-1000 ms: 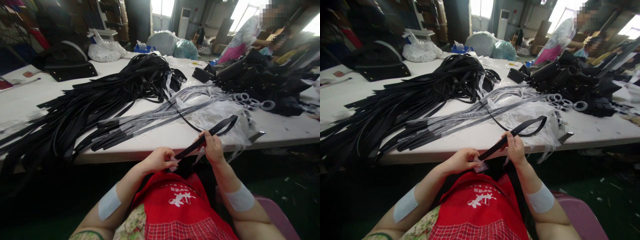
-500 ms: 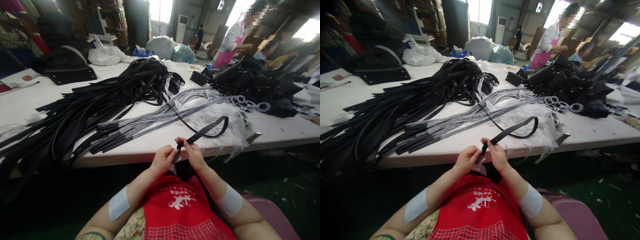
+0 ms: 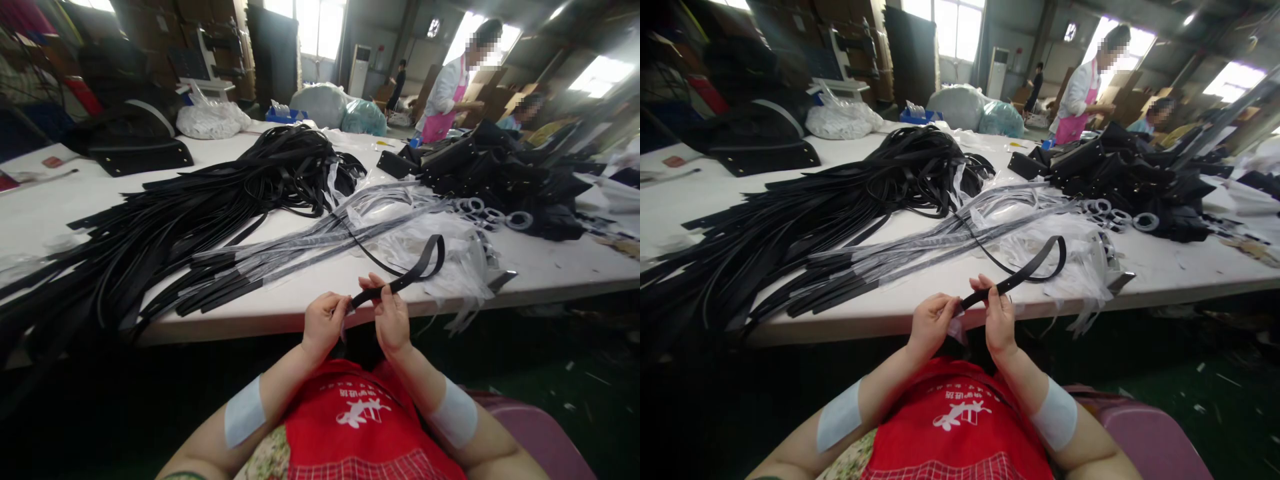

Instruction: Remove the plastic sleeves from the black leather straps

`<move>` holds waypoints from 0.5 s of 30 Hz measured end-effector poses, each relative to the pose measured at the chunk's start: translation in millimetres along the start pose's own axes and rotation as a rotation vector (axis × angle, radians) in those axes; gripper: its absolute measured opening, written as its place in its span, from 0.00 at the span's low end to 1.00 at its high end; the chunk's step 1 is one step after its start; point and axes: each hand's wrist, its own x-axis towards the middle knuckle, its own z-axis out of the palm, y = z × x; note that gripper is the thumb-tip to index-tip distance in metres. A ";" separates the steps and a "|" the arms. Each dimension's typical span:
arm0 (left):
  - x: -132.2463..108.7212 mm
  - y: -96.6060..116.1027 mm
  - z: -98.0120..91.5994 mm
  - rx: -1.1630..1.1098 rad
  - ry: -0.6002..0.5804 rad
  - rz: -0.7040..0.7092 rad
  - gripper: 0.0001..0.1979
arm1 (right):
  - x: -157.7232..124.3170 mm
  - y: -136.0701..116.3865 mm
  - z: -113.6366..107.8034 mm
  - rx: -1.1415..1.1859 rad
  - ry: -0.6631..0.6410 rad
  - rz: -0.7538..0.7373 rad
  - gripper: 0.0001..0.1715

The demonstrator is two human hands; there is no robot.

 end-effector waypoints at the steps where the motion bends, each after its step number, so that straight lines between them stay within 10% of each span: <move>1: 0.9 -0.2 -0.6 0.011 0.003 0.006 0.17 | -0.5 0.1 0.8 0.024 0.000 0.007 0.22; 15: 2.1 7.9 7.2 0.101 0.068 0.073 0.18 | -10.1 11.2 10.2 -0.071 0.005 -0.037 0.25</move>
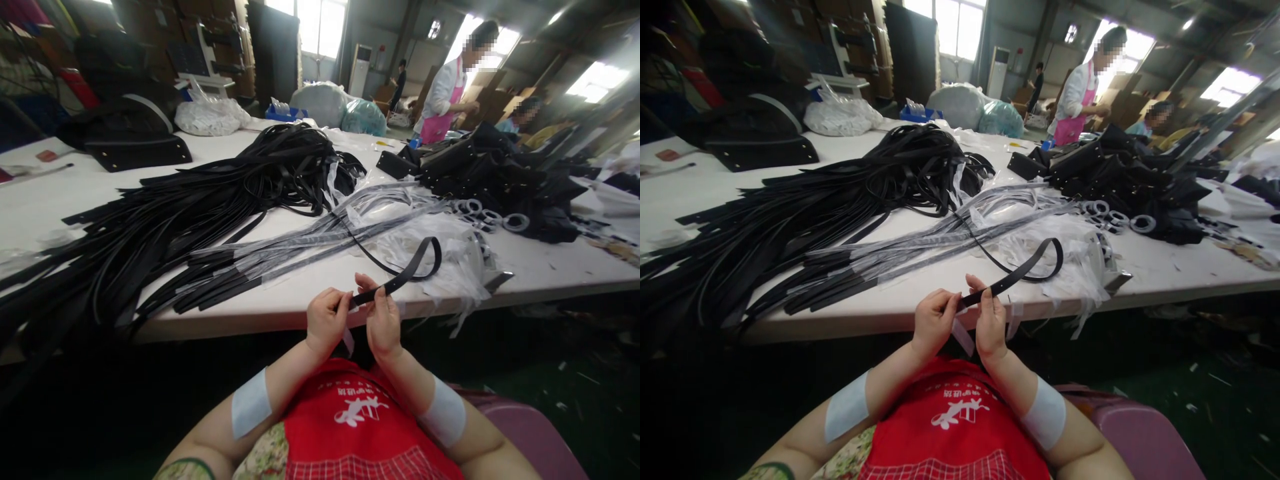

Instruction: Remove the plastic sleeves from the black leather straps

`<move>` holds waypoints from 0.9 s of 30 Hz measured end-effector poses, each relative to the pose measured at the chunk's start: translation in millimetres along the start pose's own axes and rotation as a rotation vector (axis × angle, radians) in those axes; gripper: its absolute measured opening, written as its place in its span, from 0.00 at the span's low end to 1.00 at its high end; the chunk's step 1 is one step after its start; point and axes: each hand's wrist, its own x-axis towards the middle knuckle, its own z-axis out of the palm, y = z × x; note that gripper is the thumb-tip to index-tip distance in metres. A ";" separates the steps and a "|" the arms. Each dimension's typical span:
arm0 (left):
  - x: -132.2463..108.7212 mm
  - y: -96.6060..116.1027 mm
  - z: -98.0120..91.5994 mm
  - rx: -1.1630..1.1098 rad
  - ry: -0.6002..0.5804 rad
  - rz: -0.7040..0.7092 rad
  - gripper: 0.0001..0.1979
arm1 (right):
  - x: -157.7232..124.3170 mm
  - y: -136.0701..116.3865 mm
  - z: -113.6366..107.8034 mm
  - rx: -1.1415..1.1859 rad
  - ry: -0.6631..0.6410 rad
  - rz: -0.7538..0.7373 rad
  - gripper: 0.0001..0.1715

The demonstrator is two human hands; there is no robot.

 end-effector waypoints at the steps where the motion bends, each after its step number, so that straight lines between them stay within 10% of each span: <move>1: 0.0 -0.4 0.5 -0.002 -0.001 -0.007 0.17 | -2.7 2.8 1.1 -0.033 -0.022 0.001 0.25; 9: 0.7 -2.5 -2.4 0.042 -0.026 0.040 0.17 | -15.4 12.6 3.4 -0.092 -0.264 0.123 0.24; 15: 13.8 -8.0 -13.2 0.228 -0.101 0.094 0.19 | 12.8 -2.9 -8.3 -0.143 -0.100 0.144 0.25; 23: 17.5 -8.8 -3.9 0.038 -0.151 -0.081 0.19 | 19.7 -17.9 -4.9 -0.261 -0.153 0.261 0.21; 27: 21.5 -11.4 -8.9 -0.184 -0.403 -0.265 0.23 | 22.6 -20.1 -10.9 -0.281 -0.103 0.217 0.20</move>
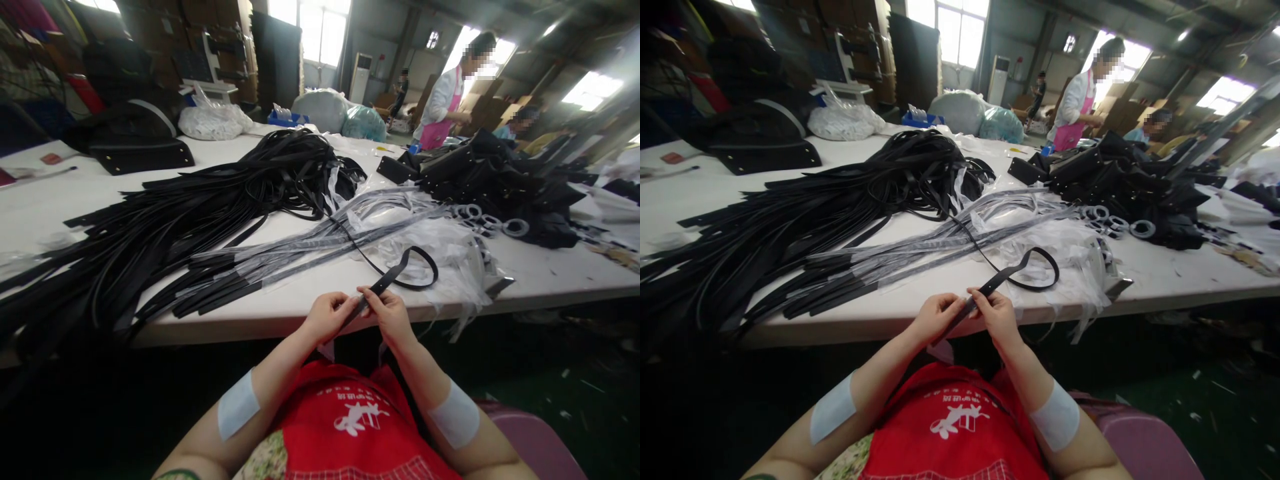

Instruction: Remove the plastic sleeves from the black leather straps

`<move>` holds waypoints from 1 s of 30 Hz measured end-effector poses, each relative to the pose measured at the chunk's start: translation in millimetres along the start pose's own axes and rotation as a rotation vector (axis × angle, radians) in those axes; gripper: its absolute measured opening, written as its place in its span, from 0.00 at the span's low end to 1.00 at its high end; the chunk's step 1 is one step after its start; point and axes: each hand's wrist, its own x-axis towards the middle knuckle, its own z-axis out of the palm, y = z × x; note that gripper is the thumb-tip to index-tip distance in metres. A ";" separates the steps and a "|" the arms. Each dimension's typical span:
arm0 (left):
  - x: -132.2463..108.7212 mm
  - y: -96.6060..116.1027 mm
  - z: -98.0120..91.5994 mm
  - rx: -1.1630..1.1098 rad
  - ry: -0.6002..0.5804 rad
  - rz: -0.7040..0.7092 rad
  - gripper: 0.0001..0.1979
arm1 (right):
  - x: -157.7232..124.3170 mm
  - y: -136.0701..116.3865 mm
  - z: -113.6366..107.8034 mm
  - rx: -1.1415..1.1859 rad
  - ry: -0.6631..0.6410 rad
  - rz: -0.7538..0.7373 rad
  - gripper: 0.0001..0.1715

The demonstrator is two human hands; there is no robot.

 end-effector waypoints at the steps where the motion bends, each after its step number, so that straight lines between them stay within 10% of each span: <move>1: -0.1 -1.0 -1.9 -0.052 -0.100 -0.040 0.25 | 2.6 -0.7 -3.3 -0.008 0.006 -0.014 0.19; 5: -3.2 -5.8 -1.3 -0.163 -0.330 -0.099 0.28 | 18.8 -5.4 -16.7 0.060 0.028 -0.108 0.20; 10: -3.7 -3.5 13.7 -0.146 -0.183 -0.009 0.29 | 17.0 0.4 -6.8 0.129 0.124 -0.237 0.22; 14: -3.5 1.4 14.6 -0.173 -0.044 0.040 0.27 | 5.3 5.9 8.0 0.075 -0.123 -0.103 0.22; 21: -16.8 -10.4 11.0 -0.089 -0.184 -0.053 0.27 | 48.1 -28.4 -15.3 0.282 0.076 -0.088 0.22; 30: -14.8 -4.4 10.1 -0.203 0.051 0.003 0.27 | 13.7 6.0 22.3 0.172 -0.308 0.062 0.29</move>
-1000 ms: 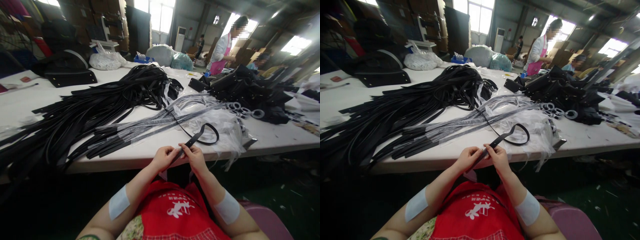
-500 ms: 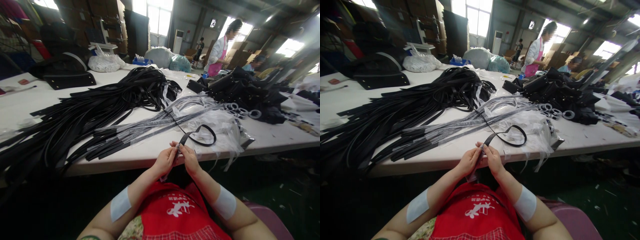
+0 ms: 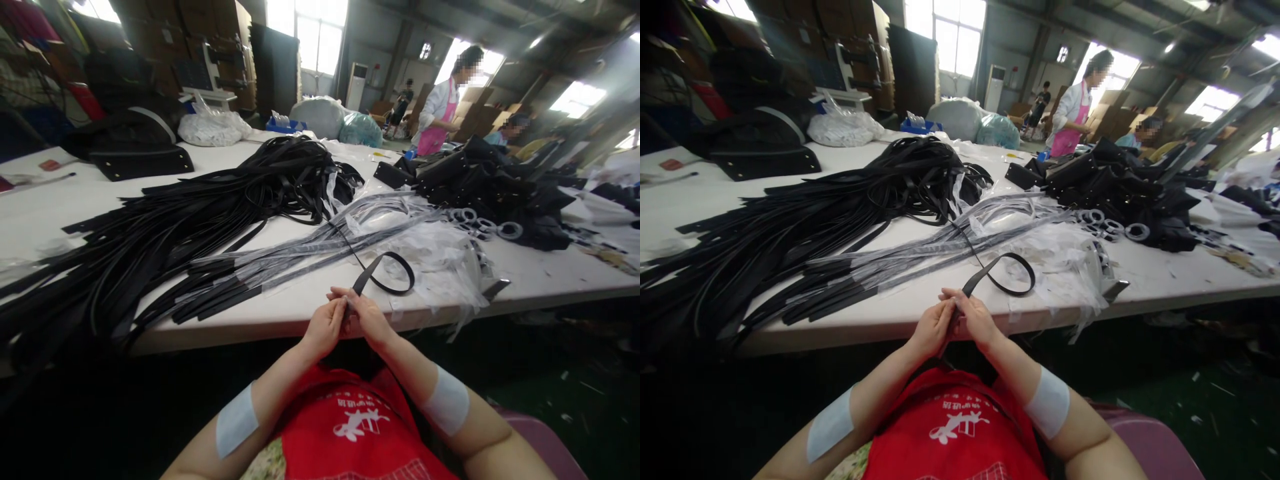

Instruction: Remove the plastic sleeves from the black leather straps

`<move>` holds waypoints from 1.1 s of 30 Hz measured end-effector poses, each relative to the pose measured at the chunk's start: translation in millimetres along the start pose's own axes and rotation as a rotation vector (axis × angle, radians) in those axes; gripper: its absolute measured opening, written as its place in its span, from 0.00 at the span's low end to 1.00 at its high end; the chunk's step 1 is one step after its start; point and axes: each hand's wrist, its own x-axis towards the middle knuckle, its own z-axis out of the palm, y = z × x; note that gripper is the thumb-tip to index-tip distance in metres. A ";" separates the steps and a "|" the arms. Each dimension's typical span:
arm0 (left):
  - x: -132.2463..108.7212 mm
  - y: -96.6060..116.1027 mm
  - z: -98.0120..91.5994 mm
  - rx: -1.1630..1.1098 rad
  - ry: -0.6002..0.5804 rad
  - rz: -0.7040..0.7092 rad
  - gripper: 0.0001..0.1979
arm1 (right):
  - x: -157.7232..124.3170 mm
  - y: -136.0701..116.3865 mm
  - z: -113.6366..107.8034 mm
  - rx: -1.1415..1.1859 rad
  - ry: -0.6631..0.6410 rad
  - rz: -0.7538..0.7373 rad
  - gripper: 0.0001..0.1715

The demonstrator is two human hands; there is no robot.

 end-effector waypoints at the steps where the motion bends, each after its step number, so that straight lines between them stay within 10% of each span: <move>1: -0.9 -2.0 -1.0 0.001 -0.016 -0.027 0.27 | 6.3 -6.4 -7.0 0.007 0.042 -0.027 0.28; 5: -3.4 -8.2 0.5 0.027 -0.040 -0.091 0.27 | 26.1 -31.1 -29.7 0.055 0.248 -0.182 0.23; 12: 4.7 3.0 0.5 -0.033 0.106 -0.033 0.28 | -2.5 -5.6 4.9 -0.144 0.021 -0.069 0.26; 18: -0.5 -10.2 0.2 0.111 -0.022 -0.072 0.26 | 25.0 -48.4 -19.8 0.065 0.241 -0.205 0.21; 25: 0.4 -3.0 0.6 0.122 0.053 0.032 0.24 | -8.1 -17.4 11.4 0.026 -0.102 0.145 0.30; 33: -10.8 -7.4 0.6 0.286 -0.027 -0.044 0.25 | 18.9 -52.6 -38.5 0.079 0.098 -0.008 0.26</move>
